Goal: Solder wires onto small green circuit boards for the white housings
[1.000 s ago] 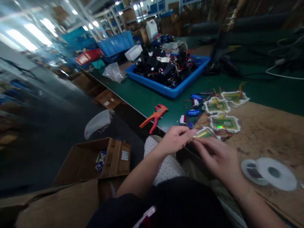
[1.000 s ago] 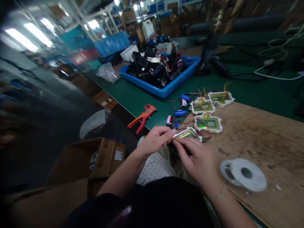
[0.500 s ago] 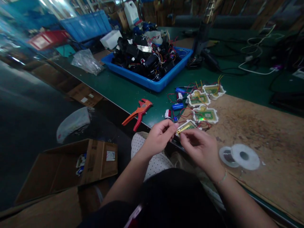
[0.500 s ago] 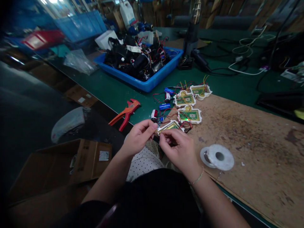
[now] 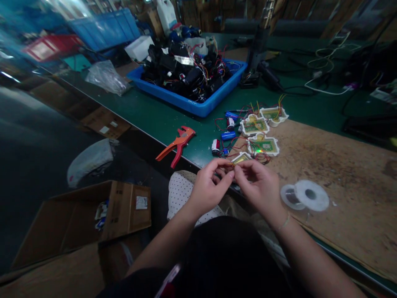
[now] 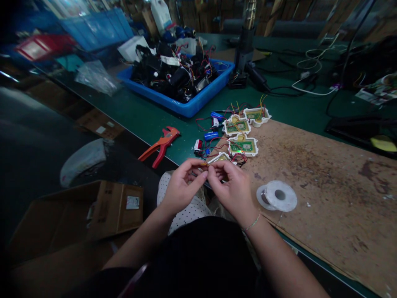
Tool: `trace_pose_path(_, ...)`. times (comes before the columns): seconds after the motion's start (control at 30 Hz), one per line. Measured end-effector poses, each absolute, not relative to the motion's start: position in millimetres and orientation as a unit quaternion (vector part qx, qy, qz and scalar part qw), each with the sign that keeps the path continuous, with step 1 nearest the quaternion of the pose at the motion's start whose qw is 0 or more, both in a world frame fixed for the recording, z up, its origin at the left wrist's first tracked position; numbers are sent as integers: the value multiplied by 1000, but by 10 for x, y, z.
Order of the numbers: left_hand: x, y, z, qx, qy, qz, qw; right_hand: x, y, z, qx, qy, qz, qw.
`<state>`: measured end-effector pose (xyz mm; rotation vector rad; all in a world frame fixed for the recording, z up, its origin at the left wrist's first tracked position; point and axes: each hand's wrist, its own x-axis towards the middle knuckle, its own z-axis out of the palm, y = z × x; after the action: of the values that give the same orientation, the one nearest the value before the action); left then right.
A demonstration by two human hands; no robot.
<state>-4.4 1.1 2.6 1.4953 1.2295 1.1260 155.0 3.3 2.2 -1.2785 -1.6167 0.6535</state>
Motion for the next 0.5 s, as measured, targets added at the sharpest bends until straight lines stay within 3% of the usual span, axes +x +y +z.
trace_pose_path(0.27, -73, 61, 76, 637, 508, 471, 338, 1584, 21, -8, -513, -680, 263, 453)
trace_pose_path(0.5, -44, 84, 110, 642, 500, 489, 315, 1610, 10, -34, -502, -681, 290, 447)
